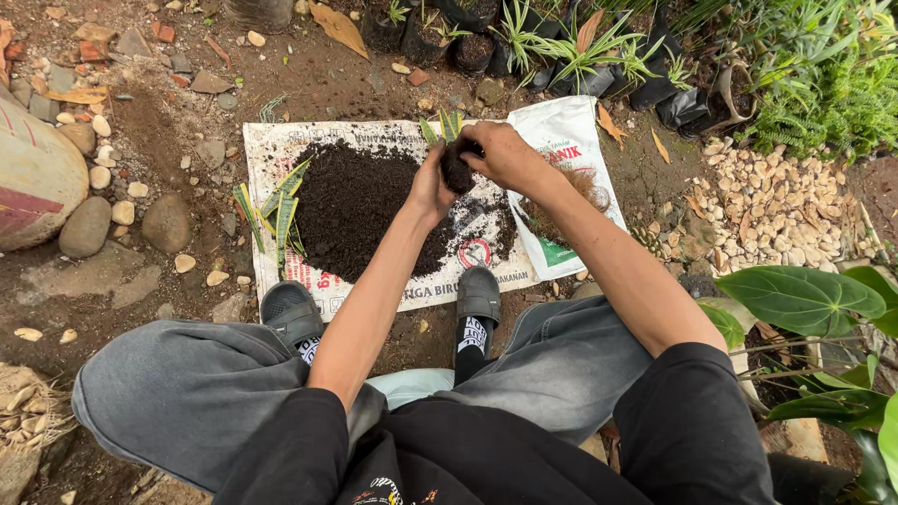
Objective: The person sits on the ground with a pile of potting soil on a mat and pots snake plant cuttings by hand. They press soil around each plant's roots, shape soil balls with both hands, and set finished plants aside among nearby potted plants.
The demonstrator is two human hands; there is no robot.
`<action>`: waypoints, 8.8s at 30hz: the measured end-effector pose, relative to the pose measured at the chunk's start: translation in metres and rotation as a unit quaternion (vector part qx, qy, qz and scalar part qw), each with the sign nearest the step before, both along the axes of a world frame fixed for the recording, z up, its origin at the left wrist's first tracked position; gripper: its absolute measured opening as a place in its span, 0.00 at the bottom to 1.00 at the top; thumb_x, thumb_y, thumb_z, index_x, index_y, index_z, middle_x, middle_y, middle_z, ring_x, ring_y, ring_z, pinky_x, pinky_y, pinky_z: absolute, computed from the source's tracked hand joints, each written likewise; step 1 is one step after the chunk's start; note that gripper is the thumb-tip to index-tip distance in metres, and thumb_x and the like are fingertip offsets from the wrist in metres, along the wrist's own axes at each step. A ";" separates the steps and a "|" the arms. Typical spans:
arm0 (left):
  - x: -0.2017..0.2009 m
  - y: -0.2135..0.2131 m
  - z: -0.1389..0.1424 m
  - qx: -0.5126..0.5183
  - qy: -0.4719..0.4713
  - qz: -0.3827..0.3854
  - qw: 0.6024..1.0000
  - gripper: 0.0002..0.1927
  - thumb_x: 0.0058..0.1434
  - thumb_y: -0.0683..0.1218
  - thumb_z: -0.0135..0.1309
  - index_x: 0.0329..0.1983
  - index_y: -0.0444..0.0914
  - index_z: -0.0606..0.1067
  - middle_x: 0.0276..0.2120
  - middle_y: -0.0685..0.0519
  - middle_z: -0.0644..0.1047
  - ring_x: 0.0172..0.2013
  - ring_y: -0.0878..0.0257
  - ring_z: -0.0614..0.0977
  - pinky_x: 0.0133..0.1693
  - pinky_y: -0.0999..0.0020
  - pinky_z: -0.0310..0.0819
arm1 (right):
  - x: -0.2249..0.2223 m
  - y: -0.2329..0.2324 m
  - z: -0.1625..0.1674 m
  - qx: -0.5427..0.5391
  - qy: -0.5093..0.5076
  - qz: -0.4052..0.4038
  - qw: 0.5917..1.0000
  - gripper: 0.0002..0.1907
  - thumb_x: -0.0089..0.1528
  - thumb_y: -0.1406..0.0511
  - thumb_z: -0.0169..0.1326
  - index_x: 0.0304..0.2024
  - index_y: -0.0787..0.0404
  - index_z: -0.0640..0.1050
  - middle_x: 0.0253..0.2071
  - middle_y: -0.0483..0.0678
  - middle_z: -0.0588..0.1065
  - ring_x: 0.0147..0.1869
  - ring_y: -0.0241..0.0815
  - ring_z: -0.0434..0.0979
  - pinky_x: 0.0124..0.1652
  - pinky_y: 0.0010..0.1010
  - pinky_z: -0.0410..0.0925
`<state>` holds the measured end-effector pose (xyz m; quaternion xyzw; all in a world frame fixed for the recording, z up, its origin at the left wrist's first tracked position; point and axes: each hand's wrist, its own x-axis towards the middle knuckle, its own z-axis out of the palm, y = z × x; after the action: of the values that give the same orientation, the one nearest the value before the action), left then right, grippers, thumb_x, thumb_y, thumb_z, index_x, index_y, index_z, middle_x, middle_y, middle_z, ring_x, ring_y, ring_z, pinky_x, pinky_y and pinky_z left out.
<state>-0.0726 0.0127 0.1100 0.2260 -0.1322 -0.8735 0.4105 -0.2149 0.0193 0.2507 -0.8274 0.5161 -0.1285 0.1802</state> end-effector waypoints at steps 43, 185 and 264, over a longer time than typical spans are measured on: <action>0.026 -0.003 -0.007 0.019 -0.136 0.092 0.986 0.23 0.61 0.55 0.67 0.47 0.34 0.74 0.28 0.54 0.76 0.24 0.67 0.71 0.24 0.73 0.66 | 0.013 -0.002 -0.014 0.179 -0.188 -0.077 0.963 0.28 0.64 0.73 0.43 0.68 0.67 0.62 0.58 0.62 0.76 0.60 0.50 0.81 0.58 0.36 0.74; 0.049 0.010 -0.038 0.126 -0.169 0.346 0.914 0.37 0.73 0.68 0.23 0.64 0.40 0.71 0.55 0.40 0.73 0.54 0.50 0.77 0.58 0.51 0.73 | 0.131 0.033 -0.135 0.178 -0.676 -0.262 0.665 0.19 0.63 0.58 0.62 0.42 0.69 0.78 0.36 0.51 0.80 0.38 0.41 0.81 0.42 0.31 0.77; 0.052 0.028 -0.017 0.123 -0.076 0.363 0.921 0.31 0.75 0.62 0.28 0.57 0.40 0.76 0.48 0.53 0.78 0.44 0.64 0.77 0.46 0.65 0.76 | 0.133 0.030 -0.129 0.194 -0.699 -0.328 0.604 0.15 0.66 0.58 0.62 0.42 0.62 0.74 0.30 0.44 0.73 0.30 0.34 0.72 0.30 0.26 0.71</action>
<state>-0.0207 0.0412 0.0930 0.3729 0.0366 -0.6544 0.6568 -0.0818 0.0497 0.1217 -0.2059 0.4825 -0.6155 0.5882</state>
